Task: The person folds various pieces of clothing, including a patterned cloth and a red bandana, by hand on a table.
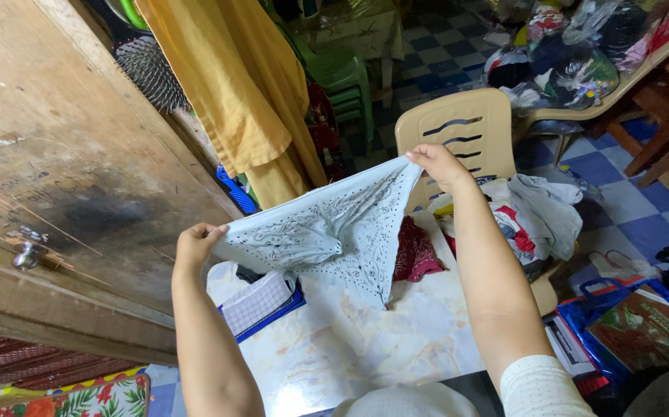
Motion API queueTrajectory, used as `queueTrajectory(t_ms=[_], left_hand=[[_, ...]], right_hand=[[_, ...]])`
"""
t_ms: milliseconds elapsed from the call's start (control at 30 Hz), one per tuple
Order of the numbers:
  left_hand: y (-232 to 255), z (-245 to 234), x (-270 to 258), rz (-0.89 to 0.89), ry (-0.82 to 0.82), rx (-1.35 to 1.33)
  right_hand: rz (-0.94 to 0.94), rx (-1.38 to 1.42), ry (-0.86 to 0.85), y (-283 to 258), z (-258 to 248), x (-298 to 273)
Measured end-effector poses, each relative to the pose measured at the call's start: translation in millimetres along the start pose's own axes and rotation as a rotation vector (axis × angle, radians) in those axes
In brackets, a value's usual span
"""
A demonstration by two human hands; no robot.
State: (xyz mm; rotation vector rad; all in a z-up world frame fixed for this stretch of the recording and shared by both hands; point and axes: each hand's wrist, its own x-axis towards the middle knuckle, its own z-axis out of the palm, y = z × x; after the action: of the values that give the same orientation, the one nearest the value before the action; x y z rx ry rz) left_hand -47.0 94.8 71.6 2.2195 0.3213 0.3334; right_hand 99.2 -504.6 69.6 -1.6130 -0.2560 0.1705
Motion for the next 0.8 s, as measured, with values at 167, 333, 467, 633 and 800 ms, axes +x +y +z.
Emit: queueTrajectory(t_ms=[167, 333, 467, 633, 800], left_hand=[[-39, 2, 13, -0.026, 0.001, -0.36], [2, 11, 32, 0.048, 0.297, -0.141], [81, -6, 32, 0.053, 0.331, -0.821], [119, -19, 7, 0.54, 0.262, -0.774], [54, 32, -6, 0.427, 0.231, -0.981]], right_hand=[[0.141, 0.062, 0.151, -1, 0, 1], [0.201, 0.193, 0.105, -1, 7, 28], [-0.219, 0.604, 0.055, -38, -13, 39], [-0.488, 0.779, 0.2, -53, -21, 21], [-0.389, 0.894, 0.41, 23, -21, 0]])
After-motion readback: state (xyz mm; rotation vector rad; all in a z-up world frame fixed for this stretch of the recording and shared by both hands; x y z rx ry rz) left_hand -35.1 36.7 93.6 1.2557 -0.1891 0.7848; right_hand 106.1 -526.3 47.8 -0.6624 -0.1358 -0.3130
